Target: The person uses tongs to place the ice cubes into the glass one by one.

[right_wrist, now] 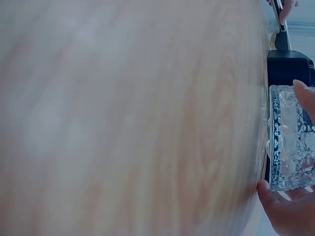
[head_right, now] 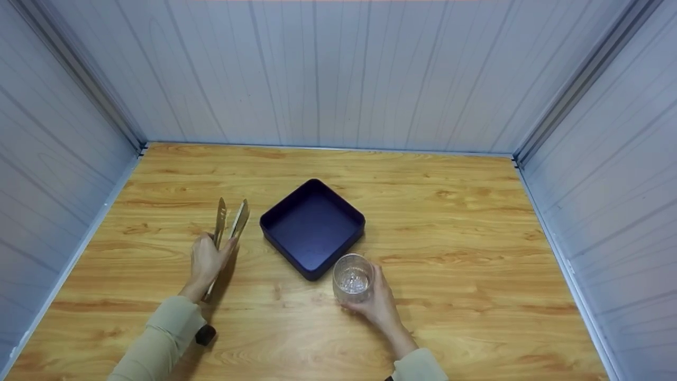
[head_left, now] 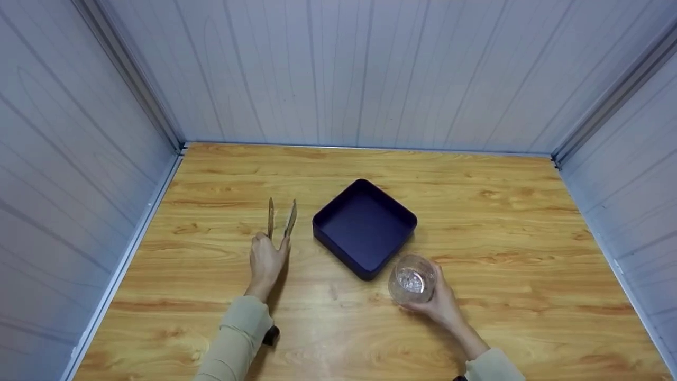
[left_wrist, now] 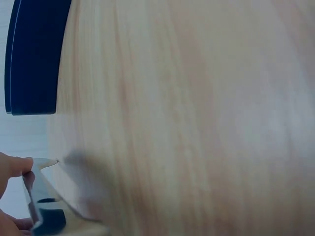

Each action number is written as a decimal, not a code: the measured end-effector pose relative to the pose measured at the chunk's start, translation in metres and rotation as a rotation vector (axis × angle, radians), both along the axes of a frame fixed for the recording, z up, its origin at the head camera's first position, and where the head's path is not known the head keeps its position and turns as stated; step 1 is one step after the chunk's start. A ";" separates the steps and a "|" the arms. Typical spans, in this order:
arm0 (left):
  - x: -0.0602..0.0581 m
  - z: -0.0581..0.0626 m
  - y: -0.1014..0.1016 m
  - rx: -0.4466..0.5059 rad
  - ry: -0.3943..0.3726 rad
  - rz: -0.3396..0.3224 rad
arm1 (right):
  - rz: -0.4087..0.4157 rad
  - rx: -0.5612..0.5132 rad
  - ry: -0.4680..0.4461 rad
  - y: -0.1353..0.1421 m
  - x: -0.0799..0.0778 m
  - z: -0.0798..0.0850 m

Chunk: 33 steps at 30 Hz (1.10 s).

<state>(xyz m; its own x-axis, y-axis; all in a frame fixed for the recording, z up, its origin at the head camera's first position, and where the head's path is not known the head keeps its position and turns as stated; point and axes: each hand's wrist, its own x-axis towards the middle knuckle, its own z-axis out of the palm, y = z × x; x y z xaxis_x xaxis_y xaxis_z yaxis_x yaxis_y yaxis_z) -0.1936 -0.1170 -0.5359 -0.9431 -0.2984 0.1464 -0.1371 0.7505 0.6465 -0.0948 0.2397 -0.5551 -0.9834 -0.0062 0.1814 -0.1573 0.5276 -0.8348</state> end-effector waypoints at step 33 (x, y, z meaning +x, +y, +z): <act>0.017 0.015 -0.007 -0.158 0.117 -0.238 | 0.104 0.061 -0.019 0.020 0.003 0.009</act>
